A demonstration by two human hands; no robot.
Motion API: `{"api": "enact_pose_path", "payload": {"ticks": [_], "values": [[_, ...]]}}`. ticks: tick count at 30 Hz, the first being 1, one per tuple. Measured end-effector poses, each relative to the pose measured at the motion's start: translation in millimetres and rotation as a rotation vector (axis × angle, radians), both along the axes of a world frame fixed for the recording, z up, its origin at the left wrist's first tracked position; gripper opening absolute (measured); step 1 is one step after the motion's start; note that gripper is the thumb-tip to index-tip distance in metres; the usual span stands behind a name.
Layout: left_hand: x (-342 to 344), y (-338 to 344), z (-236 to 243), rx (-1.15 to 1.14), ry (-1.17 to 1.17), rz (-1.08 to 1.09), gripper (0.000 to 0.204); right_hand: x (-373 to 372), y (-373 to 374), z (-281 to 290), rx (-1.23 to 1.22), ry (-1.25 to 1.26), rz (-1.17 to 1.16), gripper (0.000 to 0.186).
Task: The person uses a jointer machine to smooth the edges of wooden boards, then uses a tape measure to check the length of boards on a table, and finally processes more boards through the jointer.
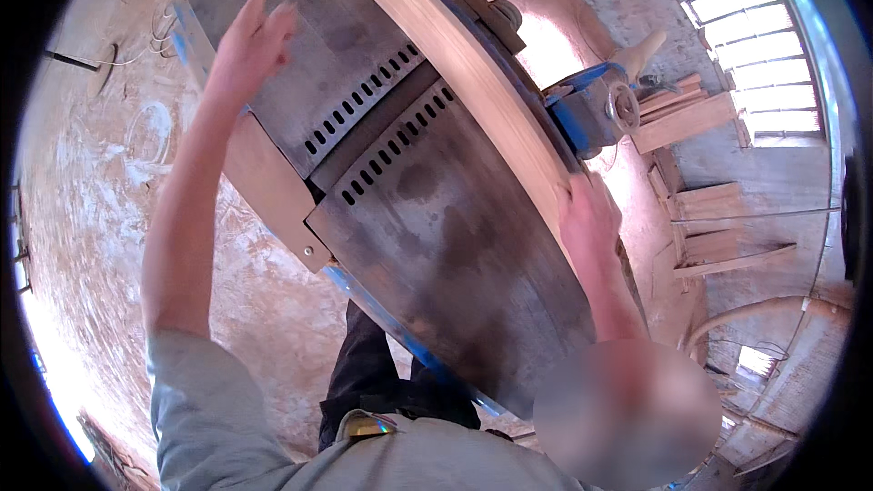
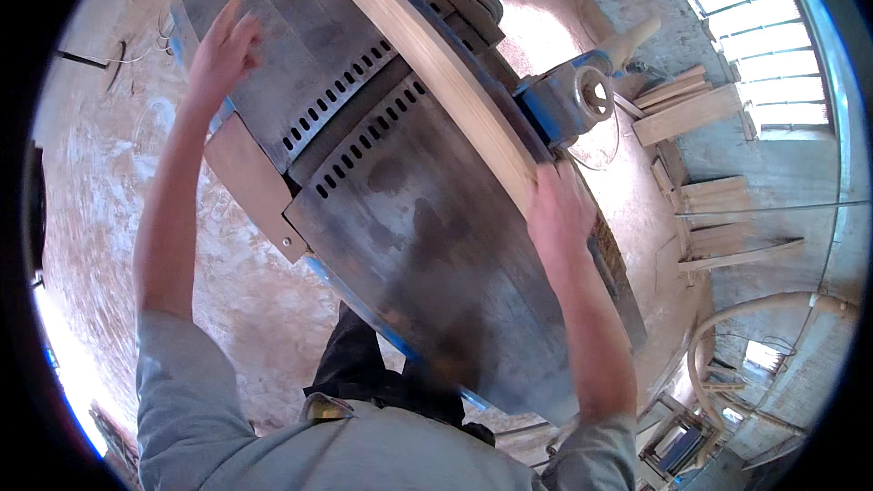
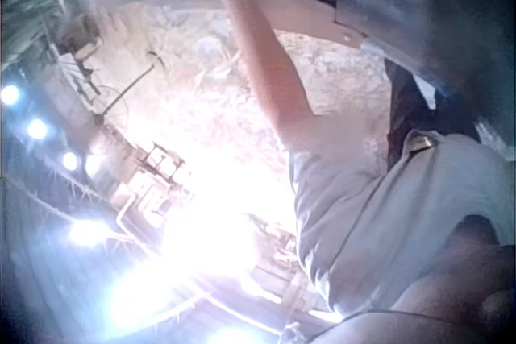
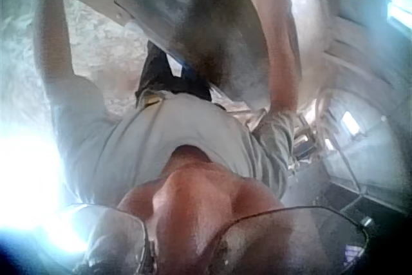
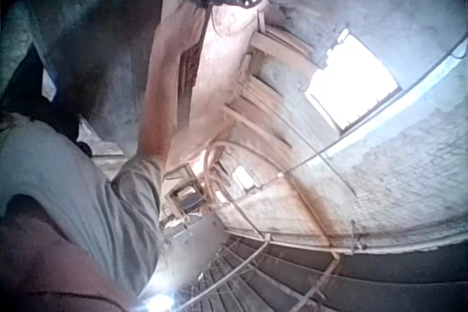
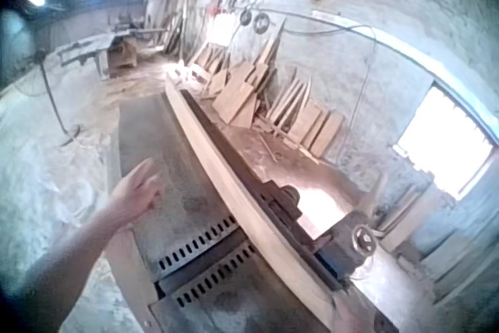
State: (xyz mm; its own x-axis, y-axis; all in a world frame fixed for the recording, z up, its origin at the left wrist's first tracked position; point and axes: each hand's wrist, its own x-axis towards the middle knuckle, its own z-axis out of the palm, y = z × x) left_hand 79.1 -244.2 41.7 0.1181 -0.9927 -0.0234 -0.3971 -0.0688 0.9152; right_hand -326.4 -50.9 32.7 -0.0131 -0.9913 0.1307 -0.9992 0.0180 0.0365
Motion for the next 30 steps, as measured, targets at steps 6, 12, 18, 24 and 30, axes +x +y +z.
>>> {"api": "enact_pose_path", "payload": {"ticks": [6,12,18,24,30], "values": [[77.4,120.4,-26.6,0.202,-0.058,0.048,0.05,42.3,-69.2,-0.2,0.062,0.036,0.032,0.022],[75.2,221.4,-42.6,0.37,0.104,0.114,0.05,22.8,-41.8,7.8,0.147,0.092,0.004,0.02],[-41.9,251.0,-22.2,0.401,0.03,-0.235,0.052,-48.0,72.6,18.6,0.232,0.137,-0.097,0.023],[-239.7,219.1,-11.9,0.356,-0.113,-0.478,0.079,-155.4,221.5,12.4,0.208,0.002,-0.211,0.022],[-356.7,247.1,13.0,0.473,-0.093,-0.458,0.091,-205.4,292.6,9.0,0.186,0.005,-0.181,0.021]]}}
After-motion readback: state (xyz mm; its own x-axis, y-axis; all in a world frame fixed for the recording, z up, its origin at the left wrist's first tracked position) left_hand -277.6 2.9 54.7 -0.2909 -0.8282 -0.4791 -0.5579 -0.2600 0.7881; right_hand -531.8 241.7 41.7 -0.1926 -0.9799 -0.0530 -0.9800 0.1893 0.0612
